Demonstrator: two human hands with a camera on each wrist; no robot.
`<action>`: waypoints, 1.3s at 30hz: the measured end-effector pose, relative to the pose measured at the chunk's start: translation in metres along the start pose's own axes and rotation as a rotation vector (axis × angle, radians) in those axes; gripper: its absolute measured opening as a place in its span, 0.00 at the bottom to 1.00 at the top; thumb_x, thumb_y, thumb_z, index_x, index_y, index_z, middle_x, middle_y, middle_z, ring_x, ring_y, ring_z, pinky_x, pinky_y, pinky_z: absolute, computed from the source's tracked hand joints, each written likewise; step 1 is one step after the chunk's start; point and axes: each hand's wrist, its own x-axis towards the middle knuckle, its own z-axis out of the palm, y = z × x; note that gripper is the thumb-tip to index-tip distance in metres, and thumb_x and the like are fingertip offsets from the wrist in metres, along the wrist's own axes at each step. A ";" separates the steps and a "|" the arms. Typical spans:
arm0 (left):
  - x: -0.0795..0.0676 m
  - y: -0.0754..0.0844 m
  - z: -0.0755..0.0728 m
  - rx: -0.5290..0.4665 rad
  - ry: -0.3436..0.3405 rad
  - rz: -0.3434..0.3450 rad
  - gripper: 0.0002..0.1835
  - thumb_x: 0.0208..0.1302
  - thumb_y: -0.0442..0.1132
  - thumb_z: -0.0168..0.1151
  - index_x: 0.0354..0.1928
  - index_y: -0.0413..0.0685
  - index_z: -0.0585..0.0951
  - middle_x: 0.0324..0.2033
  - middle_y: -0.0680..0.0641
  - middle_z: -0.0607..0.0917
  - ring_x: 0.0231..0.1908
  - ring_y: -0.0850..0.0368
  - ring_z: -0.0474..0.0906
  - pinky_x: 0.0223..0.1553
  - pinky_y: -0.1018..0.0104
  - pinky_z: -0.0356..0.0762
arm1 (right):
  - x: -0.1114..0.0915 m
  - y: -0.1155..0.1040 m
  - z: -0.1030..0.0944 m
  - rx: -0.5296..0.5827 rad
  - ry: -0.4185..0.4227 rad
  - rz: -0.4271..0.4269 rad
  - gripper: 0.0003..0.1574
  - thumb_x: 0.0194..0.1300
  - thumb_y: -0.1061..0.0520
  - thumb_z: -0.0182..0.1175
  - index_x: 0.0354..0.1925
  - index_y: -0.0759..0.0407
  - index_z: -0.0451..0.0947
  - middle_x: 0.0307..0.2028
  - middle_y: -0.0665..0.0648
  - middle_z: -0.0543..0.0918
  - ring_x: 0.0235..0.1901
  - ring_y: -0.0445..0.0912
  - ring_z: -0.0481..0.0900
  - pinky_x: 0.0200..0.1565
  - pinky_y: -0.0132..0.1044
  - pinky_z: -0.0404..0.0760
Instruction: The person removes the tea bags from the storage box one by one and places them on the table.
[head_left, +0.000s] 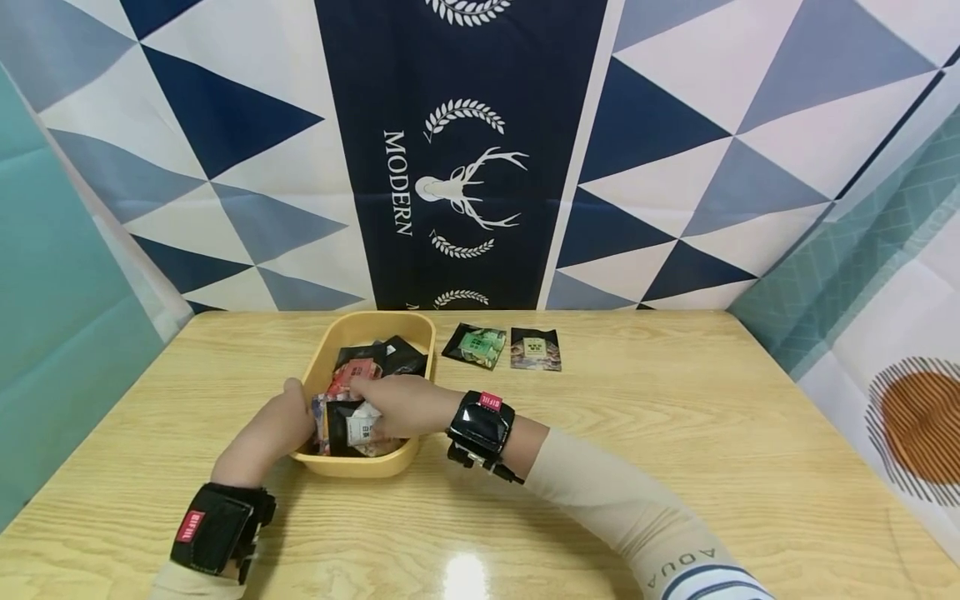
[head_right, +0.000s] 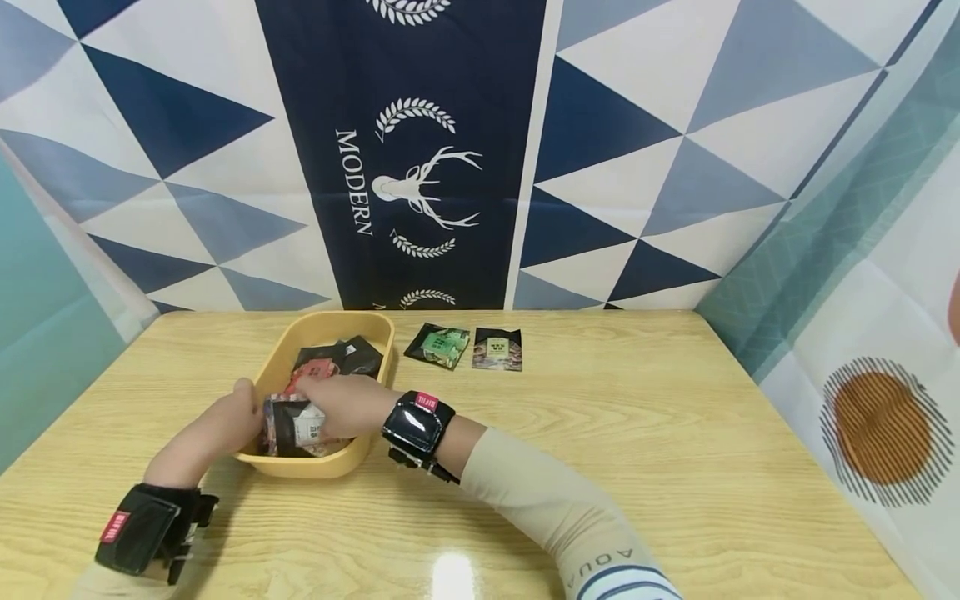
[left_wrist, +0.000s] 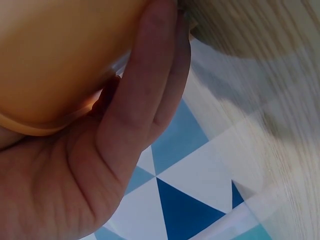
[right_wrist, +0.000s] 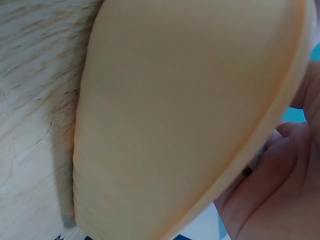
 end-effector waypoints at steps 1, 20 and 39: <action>0.000 0.000 0.000 -0.003 0.001 -0.004 0.15 0.66 0.30 0.36 0.48 0.22 0.55 0.28 0.34 0.75 0.26 0.50 0.75 0.26 0.60 0.71 | -0.001 0.000 -0.001 0.003 0.005 -0.006 0.26 0.59 0.57 0.63 0.53 0.48 0.64 0.34 0.47 0.78 0.30 0.38 0.74 0.30 0.28 0.71; 0.005 -0.003 0.000 -0.020 -0.021 -0.059 0.16 0.65 0.30 0.36 0.50 0.23 0.54 0.34 0.27 0.76 0.27 0.50 0.74 0.24 0.62 0.71 | -0.058 0.032 -0.057 0.325 0.107 -0.113 0.27 0.67 0.60 0.53 0.64 0.50 0.64 0.49 0.51 0.78 0.45 0.39 0.77 0.46 0.31 0.76; 0.004 -0.002 0.001 -0.020 -0.023 -0.063 0.17 0.65 0.30 0.37 0.50 0.23 0.53 0.26 0.35 0.75 0.23 0.52 0.72 0.22 0.64 0.68 | -0.112 0.115 -0.062 0.288 0.163 0.141 0.22 0.64 0.59 0.55 0.57 0.58 0.68 0.37 0.56 0.78 0.31 0.42 0.75 0.35 0.35 0.74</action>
